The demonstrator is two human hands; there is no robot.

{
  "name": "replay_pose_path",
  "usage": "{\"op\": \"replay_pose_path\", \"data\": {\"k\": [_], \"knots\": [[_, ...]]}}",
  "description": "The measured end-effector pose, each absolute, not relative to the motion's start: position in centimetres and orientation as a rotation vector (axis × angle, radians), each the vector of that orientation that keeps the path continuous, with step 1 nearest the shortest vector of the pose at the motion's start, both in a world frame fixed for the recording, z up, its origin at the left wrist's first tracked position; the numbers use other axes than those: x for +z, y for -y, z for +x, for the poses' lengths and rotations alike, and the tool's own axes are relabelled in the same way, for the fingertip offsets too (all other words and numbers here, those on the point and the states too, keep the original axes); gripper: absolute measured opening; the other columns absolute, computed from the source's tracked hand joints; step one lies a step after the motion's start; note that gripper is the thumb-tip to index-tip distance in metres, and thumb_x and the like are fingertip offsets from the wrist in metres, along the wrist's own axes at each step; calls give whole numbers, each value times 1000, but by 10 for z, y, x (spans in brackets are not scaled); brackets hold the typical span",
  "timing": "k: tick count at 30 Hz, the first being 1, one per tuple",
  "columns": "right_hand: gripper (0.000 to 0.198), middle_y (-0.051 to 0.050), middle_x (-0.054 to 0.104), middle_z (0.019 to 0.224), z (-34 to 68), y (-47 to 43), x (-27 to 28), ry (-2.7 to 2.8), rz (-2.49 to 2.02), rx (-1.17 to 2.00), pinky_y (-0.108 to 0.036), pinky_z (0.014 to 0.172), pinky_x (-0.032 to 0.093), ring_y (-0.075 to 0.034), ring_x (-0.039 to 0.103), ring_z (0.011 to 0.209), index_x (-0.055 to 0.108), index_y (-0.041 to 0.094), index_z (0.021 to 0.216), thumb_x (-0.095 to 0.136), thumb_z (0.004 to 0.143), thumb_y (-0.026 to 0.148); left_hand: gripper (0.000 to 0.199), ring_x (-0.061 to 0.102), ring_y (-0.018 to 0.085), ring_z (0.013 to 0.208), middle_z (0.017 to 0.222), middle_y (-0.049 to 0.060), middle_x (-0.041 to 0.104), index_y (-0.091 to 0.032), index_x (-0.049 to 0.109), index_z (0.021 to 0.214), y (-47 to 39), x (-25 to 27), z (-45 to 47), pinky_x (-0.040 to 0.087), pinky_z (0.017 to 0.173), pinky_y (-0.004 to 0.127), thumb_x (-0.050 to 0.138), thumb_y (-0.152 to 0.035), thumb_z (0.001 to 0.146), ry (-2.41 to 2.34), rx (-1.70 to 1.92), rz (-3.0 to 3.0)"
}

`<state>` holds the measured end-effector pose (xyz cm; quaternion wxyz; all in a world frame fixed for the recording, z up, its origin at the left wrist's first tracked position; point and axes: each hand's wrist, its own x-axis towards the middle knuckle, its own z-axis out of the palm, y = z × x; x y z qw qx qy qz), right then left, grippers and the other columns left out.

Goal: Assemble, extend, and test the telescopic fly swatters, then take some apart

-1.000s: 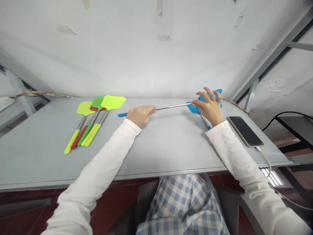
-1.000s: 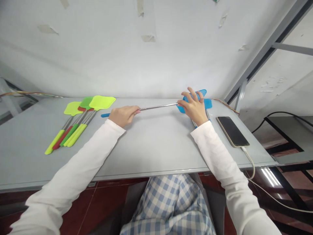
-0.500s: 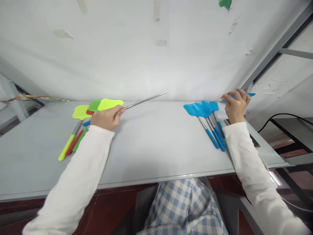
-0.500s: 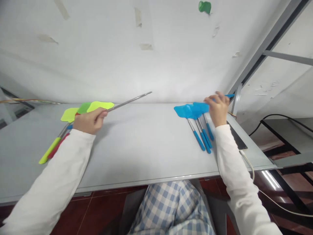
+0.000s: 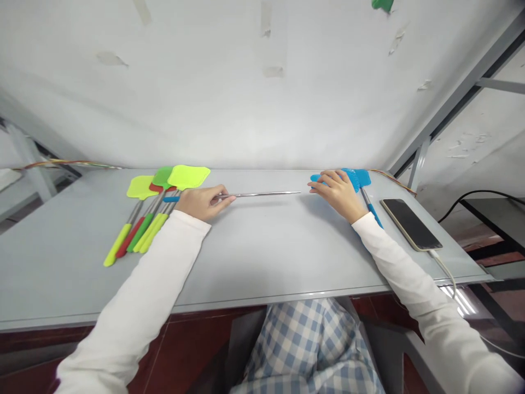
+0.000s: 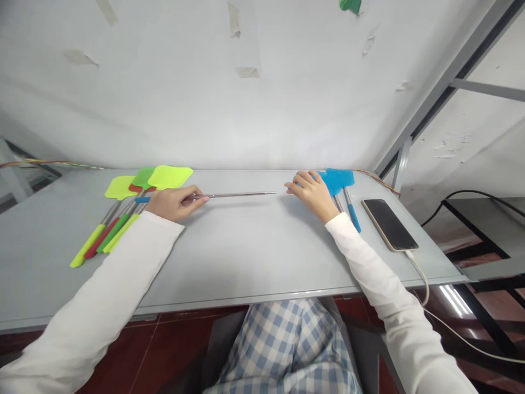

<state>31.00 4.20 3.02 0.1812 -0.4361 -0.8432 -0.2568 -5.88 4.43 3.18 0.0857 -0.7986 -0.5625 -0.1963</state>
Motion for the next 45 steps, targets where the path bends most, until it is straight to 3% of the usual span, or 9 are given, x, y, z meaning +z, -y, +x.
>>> {"op": "replay_pose_path", "data": {"k": [4,9,14,17,21,28,45], "knots": [[33,-7,67,100,307,-43,22,2527,-1160,-579,-33,81,39,-21,57,93,61,21,118,48,93,38,46,52,10,59,61,-1,58,-22,63,76,-45,32,-53,32,54,21,43,-62,83,1700,-601,-2399],[52,-14,60,120,317,-41,12,2531,-1320,-491,-37,85,39,-29,54,107,50,17,130,62,85,38,39,55,13,67,72,1,61,-20,61,81,-54,25,-55,39,62,22,42,-54,87,1624,-642,-2523],[32,-10,68,97,320,-35,13,2537,-1476,-282,-33,73,40,-25,60,85,55,16,112,61,83,28,36,60,18,90,100,9,65,-19,60,107,-61,15,-49,45,76,27,35,-40,93,1491,-706,-2605],[21,-7,69,93,315,-31,16,2489,-1402,-306,-31,72,39,-23,61,81,57,20,107,54,88,28,42,61,17,97,110,6,65,-25,52,130,-53,14,-41,45,70,24,31,-28,93,1489,-606,-2632],[24,-5,72,90,311,-31,19,2326,-1365,-430,-32,74,38,-21,61,82,64,23,105,43,94,27,53,62,15,92,100,2,67,-32,50,135,-44,17,-36,39,57,21,33,-16,88,1462,-443,-2618],[38,-2,70,112,319,-34,21,2074,-1411,-560,-36,84,36,-21,57,97,67,29,115,40,92,15,52,62,14,85,94,2,68,-34,55,131,-47,15,-43,38,55,20,35,-16,87,1350,-519,-2612],[42,-2,70,111,315,-32,18,2083,-1391,-586,-40,84,36,-22,53,97,66,31,117,38,91,15,52,60,13,78,90,3,67,-34,57,130,-44,17,-38,37,53,20,32,-17,87,1309,-518,-2609]]}}
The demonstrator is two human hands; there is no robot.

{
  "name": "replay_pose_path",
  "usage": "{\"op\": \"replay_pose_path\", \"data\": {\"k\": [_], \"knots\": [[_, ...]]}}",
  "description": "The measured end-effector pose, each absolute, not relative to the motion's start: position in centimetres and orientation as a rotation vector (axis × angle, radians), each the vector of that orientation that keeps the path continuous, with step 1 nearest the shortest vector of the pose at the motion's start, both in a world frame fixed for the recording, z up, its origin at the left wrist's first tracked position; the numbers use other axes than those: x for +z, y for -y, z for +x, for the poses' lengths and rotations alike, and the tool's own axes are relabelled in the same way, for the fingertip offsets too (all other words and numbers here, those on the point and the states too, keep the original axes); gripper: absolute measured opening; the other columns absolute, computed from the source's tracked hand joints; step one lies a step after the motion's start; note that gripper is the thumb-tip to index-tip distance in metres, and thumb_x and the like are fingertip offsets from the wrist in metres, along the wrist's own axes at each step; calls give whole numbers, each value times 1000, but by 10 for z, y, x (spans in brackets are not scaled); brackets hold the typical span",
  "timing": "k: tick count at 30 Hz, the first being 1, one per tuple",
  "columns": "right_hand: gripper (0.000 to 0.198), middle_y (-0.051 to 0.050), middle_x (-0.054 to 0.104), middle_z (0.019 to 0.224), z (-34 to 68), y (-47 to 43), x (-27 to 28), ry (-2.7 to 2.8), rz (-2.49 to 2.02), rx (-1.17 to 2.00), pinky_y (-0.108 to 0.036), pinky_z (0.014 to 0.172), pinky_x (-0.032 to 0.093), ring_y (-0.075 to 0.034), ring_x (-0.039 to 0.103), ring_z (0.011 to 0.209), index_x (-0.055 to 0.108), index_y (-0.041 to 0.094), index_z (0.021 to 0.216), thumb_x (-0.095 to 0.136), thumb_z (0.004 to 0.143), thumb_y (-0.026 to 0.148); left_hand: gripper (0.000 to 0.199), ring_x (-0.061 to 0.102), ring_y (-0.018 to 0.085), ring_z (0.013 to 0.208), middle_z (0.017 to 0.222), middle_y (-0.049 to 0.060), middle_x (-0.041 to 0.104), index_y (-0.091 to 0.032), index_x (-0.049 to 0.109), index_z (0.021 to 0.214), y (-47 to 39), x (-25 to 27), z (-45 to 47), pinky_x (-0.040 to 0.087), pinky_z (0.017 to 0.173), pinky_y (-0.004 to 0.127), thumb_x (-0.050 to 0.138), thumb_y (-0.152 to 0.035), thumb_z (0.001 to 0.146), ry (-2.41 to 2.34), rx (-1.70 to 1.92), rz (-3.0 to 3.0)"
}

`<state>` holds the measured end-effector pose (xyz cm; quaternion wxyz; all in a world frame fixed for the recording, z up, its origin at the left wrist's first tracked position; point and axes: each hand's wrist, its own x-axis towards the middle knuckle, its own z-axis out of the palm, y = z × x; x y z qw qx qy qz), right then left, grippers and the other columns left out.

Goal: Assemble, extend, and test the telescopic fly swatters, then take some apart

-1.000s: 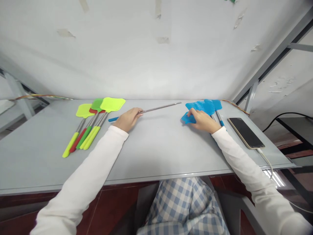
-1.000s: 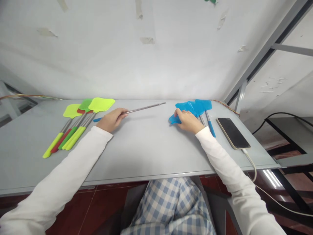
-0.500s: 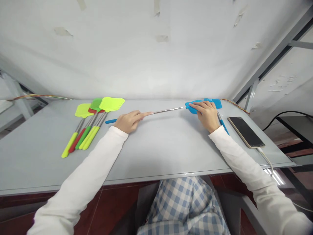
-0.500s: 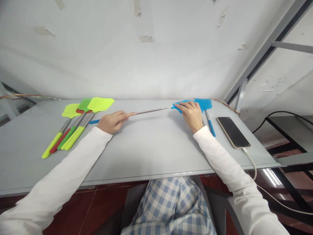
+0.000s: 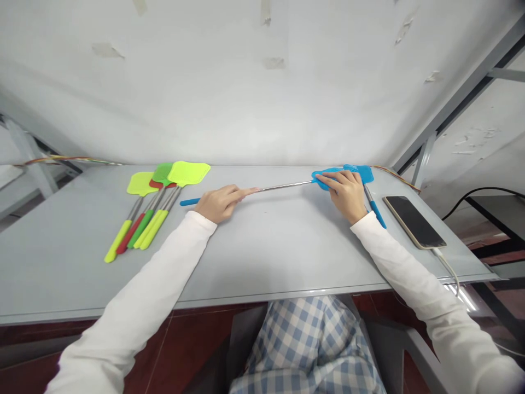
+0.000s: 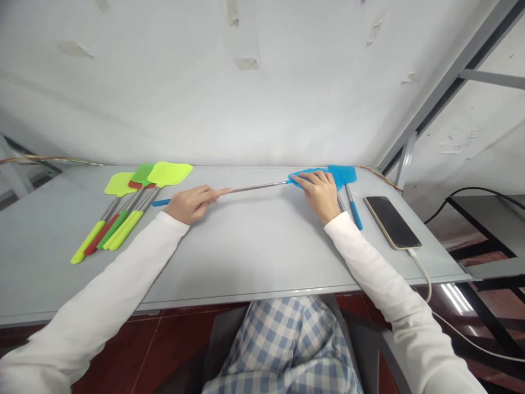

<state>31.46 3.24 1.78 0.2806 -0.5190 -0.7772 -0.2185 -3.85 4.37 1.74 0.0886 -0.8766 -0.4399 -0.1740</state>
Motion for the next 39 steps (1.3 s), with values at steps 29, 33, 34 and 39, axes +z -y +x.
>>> {"op": "replay_pose_path", "data": {"k": [29,33,34,39], "knots": [[35,-1,72,98,307,-30,7,2242,-1287,-787,-34,78,27,-18,52,83,66,26,112,39,94,11,51,59,13,66,83,2,68,-38,54,132,-42,2,-29,33,46,24,38,-16,88,1133,-458,-2477],[28,-5,71,96,297,-32,8,2347,-1260,-767,-35,83,28,-20,53,92,67,21,105,41,97,27,41,59,14,65,77,3,67,-37,60,126,-41,4,-20,31,47,26,36,-29,94,1190,-530,-2440],[29,-6,71,96,295,-33,9,2364,-1262,-759,-35,84,28,-21,53,94,67,21,104,40,97,29,39,59,14,65,76,3,67,-37,61,125,-41,3,-18,31,48,26,36,-33,95,1194,-549,-2441],[29,-6,71,96,294,-37,7,2388,-1258,-779,-37,88,27,-23,52,101,68,20,99,40,97,29,41,59,13,63,72,4,65,-34,65,120,-42,1,-14,31,48,26,33,-41,96,1189,-628,-2467]]}}
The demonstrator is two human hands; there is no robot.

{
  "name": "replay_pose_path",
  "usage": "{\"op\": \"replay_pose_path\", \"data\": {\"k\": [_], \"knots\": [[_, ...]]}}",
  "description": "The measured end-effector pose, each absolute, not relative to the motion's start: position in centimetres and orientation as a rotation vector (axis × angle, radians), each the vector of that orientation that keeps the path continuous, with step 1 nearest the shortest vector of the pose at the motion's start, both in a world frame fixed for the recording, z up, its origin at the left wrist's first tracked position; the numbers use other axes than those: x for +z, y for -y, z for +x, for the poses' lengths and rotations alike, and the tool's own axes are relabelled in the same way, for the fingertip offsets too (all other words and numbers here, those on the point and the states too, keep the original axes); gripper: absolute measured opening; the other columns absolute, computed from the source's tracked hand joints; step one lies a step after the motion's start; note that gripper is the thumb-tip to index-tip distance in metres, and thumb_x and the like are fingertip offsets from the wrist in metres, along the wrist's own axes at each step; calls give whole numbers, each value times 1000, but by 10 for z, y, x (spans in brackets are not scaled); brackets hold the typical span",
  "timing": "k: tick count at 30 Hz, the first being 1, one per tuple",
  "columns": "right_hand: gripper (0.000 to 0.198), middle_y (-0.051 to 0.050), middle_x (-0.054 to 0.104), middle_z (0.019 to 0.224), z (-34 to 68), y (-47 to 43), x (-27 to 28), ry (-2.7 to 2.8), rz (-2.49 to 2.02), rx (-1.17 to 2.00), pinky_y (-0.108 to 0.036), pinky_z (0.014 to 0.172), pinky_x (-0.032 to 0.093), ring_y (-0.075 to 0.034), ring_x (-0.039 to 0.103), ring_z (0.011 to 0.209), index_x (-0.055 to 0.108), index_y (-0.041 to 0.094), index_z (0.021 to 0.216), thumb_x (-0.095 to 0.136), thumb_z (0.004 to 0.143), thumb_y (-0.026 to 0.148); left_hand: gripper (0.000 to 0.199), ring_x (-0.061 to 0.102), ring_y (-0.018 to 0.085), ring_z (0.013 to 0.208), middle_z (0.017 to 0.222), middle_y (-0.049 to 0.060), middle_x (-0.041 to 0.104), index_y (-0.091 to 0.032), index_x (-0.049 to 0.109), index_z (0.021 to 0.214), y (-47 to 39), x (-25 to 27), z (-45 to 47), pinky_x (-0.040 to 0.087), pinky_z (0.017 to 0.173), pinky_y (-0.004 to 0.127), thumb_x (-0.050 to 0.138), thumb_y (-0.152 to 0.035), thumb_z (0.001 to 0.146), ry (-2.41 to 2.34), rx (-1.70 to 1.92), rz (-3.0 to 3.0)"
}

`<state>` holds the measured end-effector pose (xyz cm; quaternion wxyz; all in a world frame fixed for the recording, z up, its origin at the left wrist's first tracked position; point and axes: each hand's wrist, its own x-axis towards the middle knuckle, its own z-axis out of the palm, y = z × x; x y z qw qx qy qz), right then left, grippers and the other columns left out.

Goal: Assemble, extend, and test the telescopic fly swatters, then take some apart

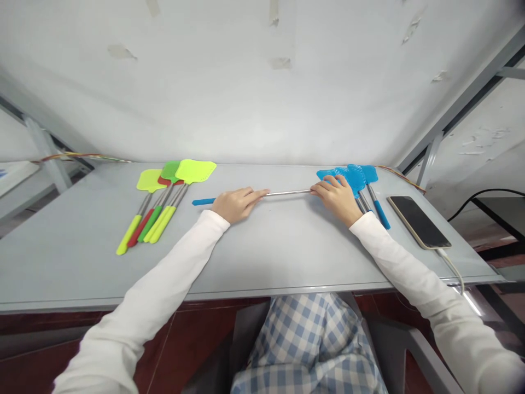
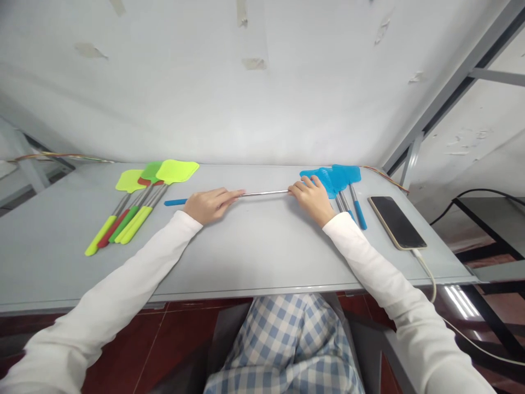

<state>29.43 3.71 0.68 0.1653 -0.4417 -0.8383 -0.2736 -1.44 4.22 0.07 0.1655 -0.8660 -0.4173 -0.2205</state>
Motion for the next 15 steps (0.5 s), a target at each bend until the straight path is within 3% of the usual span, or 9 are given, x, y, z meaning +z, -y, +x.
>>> {"op": "replay_pose_path", "data": {"k": [5,15], "knots": [[25,-6,70,100,300,-42,3,2366,-1247,-814,-39,93,25,-24,49,110,67,21,101,43,96,25,42,58,13,62,72,4,65,-34,65,120,-43,0,-15,31,49,25,32,-42,96,1185,-634,-2469],[26,-3,72,100,301,-44,9,2257,-1272,-868,-40,95,25,-23,51,105,67,24,100,42,96,27,39,57,12,59,74,4,68,-34,67,117,-46,8,-17,29,48,26,34,-37,96,1169,-597,-2427]]}}
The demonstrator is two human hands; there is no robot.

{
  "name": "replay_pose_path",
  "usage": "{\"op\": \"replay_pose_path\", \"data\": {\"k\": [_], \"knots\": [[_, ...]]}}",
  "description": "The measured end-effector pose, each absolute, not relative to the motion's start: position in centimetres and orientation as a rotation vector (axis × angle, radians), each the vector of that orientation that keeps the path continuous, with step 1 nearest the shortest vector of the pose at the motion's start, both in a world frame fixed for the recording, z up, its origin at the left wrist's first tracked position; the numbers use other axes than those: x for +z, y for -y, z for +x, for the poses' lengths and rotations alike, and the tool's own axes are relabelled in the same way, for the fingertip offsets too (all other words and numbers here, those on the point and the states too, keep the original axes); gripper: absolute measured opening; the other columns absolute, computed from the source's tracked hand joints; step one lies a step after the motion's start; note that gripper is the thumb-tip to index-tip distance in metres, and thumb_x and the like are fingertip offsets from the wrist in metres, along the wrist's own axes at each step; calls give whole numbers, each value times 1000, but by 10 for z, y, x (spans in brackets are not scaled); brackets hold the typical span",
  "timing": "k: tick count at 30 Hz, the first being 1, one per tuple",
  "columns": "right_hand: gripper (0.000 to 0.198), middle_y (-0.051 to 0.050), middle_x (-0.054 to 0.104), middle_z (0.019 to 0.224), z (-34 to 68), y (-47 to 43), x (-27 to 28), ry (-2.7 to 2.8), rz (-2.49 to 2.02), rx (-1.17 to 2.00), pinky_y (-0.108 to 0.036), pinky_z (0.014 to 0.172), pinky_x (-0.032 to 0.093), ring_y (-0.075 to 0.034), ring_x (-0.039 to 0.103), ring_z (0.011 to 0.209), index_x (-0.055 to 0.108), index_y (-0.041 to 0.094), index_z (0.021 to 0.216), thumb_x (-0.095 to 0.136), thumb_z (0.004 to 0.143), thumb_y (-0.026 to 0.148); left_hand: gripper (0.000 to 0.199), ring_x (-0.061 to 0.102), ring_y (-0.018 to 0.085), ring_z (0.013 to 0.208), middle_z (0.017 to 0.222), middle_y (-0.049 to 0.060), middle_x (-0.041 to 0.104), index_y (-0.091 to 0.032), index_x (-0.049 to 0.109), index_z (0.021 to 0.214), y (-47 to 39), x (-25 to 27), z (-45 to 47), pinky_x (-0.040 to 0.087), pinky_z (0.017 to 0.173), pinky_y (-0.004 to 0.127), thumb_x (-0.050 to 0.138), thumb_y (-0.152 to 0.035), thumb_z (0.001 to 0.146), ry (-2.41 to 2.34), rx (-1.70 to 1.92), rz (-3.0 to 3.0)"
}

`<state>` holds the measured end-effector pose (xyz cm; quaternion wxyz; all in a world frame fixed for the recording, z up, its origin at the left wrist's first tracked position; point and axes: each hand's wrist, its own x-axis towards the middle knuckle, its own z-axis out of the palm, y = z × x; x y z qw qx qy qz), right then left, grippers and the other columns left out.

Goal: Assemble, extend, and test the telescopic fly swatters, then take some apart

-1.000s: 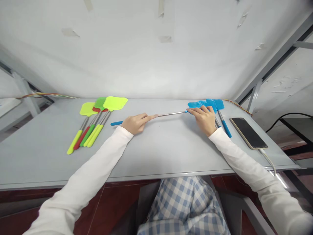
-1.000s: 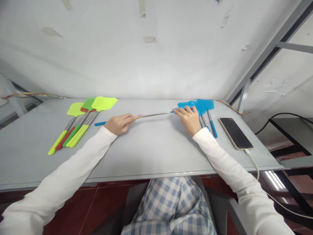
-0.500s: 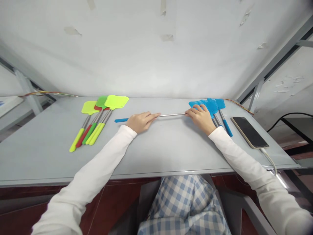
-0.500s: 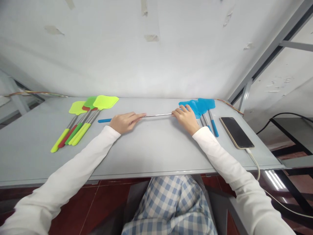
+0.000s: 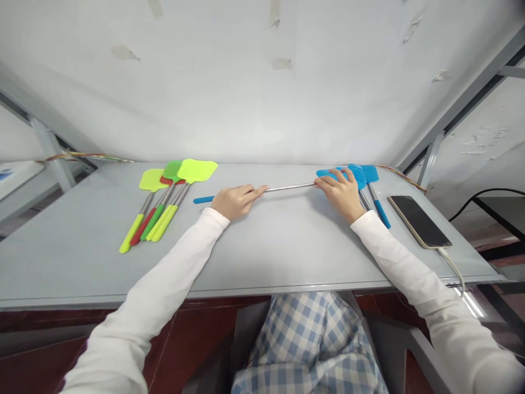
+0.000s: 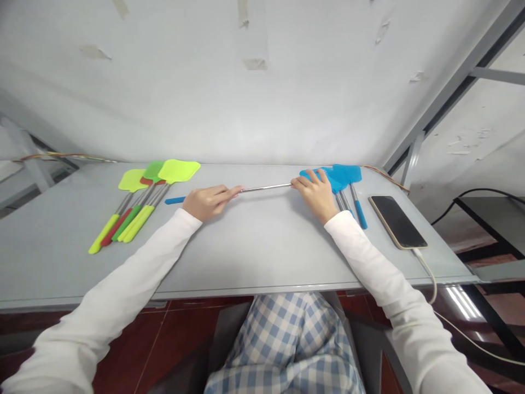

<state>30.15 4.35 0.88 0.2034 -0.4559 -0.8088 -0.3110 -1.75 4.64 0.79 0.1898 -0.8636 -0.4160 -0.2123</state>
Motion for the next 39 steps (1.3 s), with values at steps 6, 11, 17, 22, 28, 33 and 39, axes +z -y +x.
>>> {"op": "replay_pose_path", "data": {"k": [6,11,17,22,28,33,39], "knots": [[26,-3,72,99,304,-43,11,2231,-1271,-849,-39,95,24,-21,52,99,66,25,102,41,97,28,38,57,11,58,71,3,68,-33,67,115,-45,12,-17,28,47,26,34,-35,96,1142,-610,-2405],[29,-5,71,100,305,-40,15,2263,-1291,-790,-38,93,25,-21,52,96,65,24,105,37,98,28,40,58,12,60,71,3,66,-30,67,116,-46,12,-18,32,49,26,33,-38,96,1156,-622,-2424],[33,-8,69,99,285,-30,16,2287,-1273,-789,-38,87,28,-22,52,96,64,21,107,32,98,26,44,60,19,83,88,10,65,-15,56,127,-37,15,24,44,75,31,30,-35,97,1127,-681,-2469],[33,-9,69,100,274,-22,14,2342,-1194,-809,-37,86,29,-22,51,96,64,20,110,33,98,25,46,62,18,78,90,11,63,-19,53,126,-29,15,77,40,64,28,21,-38,99,1179,-539,-2496],[28,-6,70,97,285,-30,11,2388,-1199,-790,-38,85,28,-22,50,93,65,23,106,39,97,30,50,63,16,61,79,8,63,-24,59,118,-38,16,85,30,49,27,16,-40,99,1137,-318,-2483],[32,-3,71,98,288,-37,15,2391,-1154,-888,-39,88,26,-21,50,92,64,23,107,33,99,25,53,63,16,61,78,6,63,-29,57,124,-43,19,78,28,48,28,11,-41,100,1090,-275,-2445],[39,-3,73,94,348,-44,26,2032,-1401,-872,-38,77,29,-21,52,82,70,23,92,31,99,23,47,59,16,57,73,8,65,-25,63,114,-59,20,24,30,49,28,24,-45,98,1409,-547,-2311]]}}
